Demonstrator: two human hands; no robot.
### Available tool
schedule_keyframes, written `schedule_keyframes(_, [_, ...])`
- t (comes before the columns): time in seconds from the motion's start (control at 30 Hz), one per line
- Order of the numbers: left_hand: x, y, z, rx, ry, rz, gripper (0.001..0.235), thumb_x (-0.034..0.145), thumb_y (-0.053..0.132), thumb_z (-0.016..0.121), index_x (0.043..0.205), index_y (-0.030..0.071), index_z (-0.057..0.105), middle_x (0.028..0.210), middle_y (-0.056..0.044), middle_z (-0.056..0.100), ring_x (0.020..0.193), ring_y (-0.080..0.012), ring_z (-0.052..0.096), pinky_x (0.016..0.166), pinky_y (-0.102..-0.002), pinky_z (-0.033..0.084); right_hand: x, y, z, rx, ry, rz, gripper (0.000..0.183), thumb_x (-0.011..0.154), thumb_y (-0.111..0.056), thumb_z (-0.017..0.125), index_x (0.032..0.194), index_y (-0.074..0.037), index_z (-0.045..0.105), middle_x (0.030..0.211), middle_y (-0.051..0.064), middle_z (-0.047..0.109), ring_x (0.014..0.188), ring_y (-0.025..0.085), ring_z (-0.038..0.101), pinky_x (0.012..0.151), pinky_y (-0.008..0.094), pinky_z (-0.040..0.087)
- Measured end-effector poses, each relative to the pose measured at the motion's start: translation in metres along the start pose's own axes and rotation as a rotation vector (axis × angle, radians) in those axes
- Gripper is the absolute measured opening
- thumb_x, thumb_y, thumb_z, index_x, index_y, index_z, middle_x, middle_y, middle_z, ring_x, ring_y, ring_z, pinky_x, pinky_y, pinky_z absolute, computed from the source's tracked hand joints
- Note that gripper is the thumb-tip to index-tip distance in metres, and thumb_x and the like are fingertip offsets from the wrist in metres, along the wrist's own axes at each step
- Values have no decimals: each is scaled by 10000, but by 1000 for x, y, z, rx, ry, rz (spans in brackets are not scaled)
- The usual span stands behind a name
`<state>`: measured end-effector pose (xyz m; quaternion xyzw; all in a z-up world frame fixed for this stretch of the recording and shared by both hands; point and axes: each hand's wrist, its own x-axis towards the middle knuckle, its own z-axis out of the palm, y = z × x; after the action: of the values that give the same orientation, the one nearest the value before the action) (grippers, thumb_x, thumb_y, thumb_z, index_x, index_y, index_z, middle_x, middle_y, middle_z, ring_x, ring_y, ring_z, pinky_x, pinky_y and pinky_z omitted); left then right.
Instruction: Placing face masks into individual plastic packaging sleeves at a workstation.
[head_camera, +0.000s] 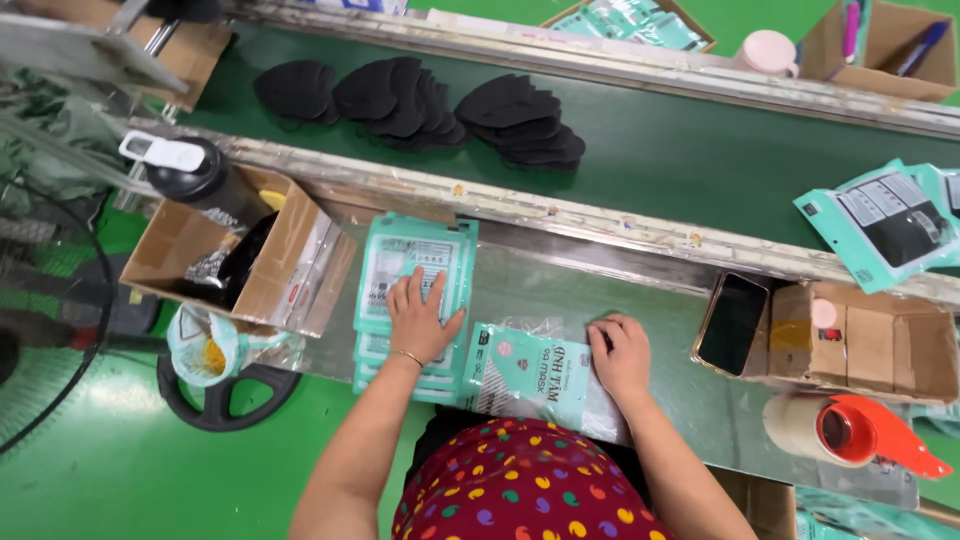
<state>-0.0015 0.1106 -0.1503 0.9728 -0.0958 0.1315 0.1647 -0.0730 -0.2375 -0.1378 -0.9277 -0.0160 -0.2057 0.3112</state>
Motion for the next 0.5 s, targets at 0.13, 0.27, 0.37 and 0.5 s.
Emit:
schedule_keyframes(0.13, [0,-17,-13,-34,-82,111,764,816,511,721,1470,168,526,1556,-226,369,1411,-450,298,1182,-582,190,1,2,3,-6,21,25,126,876,-185,730,920,-68,742,1066,124,680,1007,340,635,879,445,504])
schedule_keyframes(0.27, [5,-22,-18,-22,-116,135,766,798,523,728,1453,173,541,1552,-222,373,1410,-453,293,1177,-573,185,-3,0,1,-18,14,41,128,881,-186,728,922,-66,737,1060,117,681,1007,338,634,879,445,504])
schedule_keyframes(0.37, [13,-18,-25,-46,-165,106,780,773,543,752,1423,158,559,1532,-231,377,1397,-460,295,1164,-568,185,-2,0,-1,-12,28,25,130,877,-188,728,919,-65,738,1058,121,676,1011,340,630,886,451,498])
schedule_keyframes(0.5, [55,-1,-35,-119,-114,104,649,792,467,784,1317,126,613,1484,-165,438,1405,-405,347,1176,-572,231,4,1,0,-14,28,0,128,862,-192,723,911,-74,735,1050,118,673,1013,336,630,888,447,492])
